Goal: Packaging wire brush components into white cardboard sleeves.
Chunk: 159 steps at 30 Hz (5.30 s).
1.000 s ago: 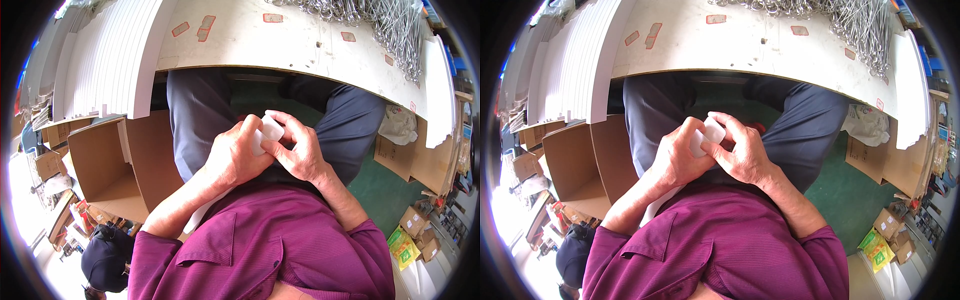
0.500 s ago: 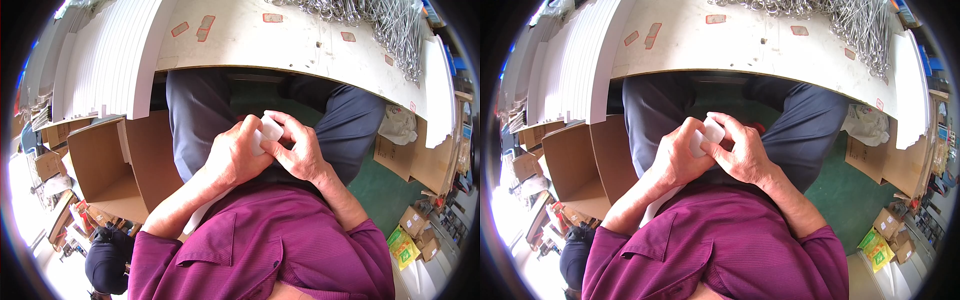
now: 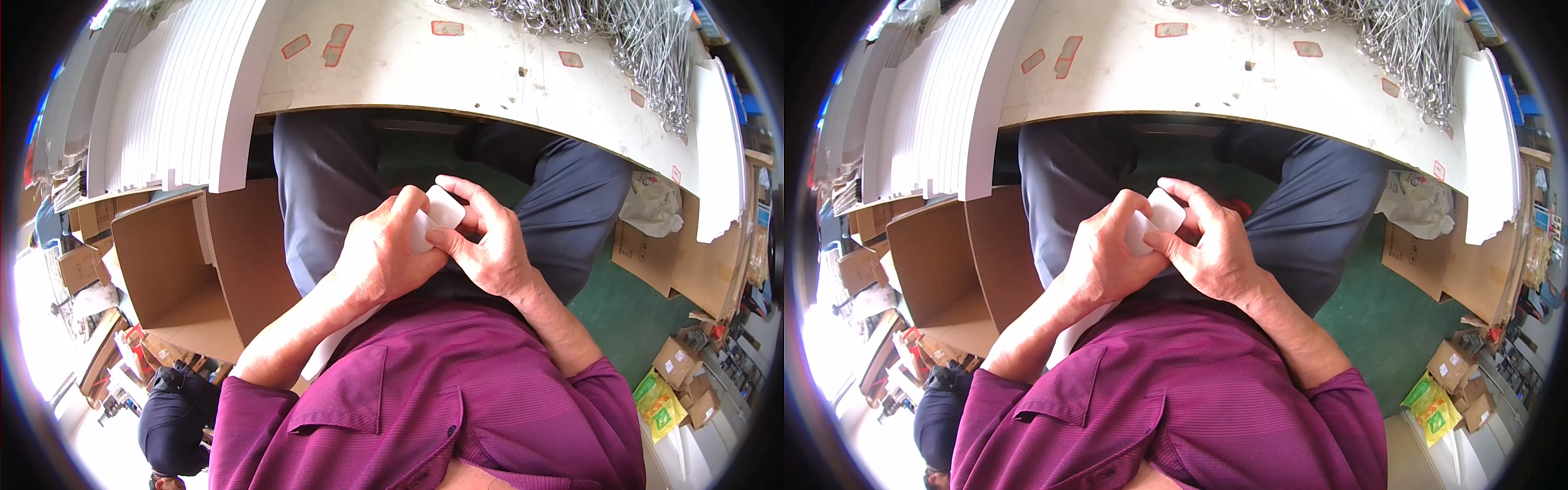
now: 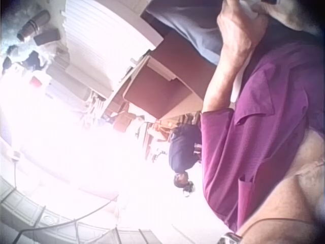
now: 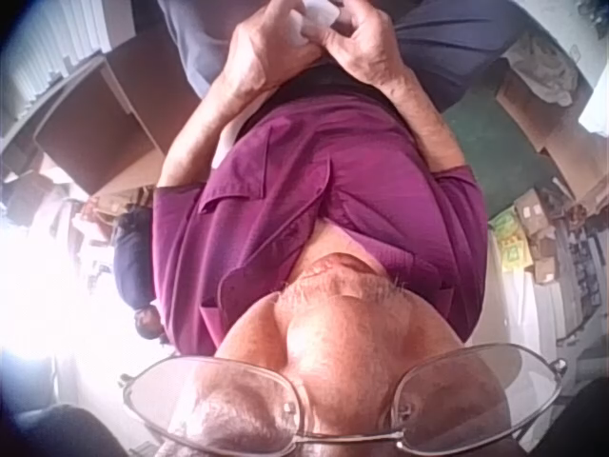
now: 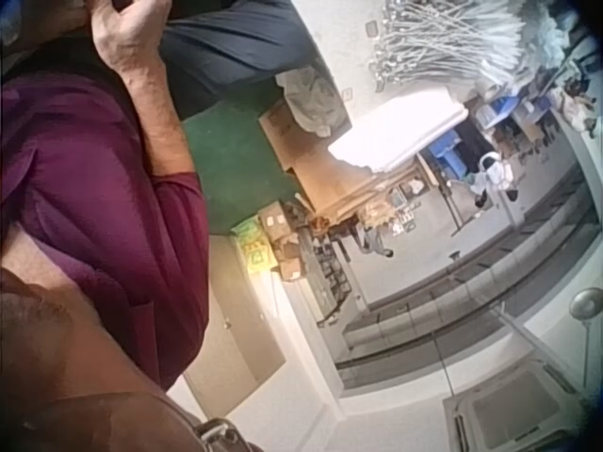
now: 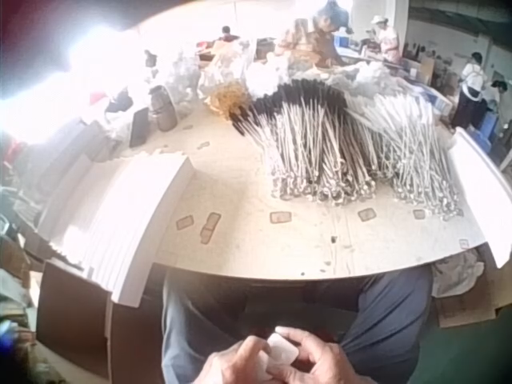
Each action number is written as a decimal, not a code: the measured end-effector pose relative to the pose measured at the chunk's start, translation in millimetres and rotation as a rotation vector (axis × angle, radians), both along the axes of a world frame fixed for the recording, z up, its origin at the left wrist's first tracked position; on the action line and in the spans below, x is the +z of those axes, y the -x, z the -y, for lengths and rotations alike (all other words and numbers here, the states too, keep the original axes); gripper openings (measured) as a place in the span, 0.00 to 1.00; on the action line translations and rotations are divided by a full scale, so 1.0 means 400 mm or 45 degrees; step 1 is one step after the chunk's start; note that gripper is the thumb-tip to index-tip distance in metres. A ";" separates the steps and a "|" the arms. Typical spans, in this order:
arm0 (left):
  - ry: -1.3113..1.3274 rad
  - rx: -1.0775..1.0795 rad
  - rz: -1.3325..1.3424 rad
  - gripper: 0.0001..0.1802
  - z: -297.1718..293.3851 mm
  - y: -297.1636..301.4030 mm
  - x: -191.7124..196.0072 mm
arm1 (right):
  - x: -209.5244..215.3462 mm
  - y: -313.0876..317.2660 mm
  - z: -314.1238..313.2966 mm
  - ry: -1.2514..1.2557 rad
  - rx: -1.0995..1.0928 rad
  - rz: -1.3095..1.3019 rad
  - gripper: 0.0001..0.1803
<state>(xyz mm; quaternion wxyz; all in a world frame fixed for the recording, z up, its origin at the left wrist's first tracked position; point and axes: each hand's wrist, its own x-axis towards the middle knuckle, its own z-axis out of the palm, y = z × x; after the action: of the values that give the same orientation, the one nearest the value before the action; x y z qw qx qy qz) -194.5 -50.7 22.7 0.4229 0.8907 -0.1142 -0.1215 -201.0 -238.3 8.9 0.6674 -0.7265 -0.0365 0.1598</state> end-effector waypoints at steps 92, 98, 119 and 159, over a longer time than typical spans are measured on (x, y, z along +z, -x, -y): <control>-0.266 -0.081 0.046 0.33 -0.012 0.034 -0.006 | -0.050 -0.001 -0.013 -0.306 -0.062 -0.294 0.11; -0.295 -0.077 -0.002 0.32 -0.010 0.031 -0.010 | -0.048 -0.006 -0.002 -0.215 -0.023 -0.278 0.11; -0.268 -0.058 -0.031 0.31 -0.008 0.020 -0.030 | -0.055 -0.012 -0.013 -0.187 -0.044 -0.285 0.11; -0.175 -0.105 0.196 0.34 -0.024 0.020 0.011 | -0.010 -0.006 -0.010 -0.379 -0.135 -0.255 0.06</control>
<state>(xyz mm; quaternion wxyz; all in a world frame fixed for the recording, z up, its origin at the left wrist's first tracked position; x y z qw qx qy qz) -202.6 -41.3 27.2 0.3455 0.9188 -0.1743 -0.0777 -198.8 -234.1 4.8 0.7751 -0.6012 0.0453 0.1890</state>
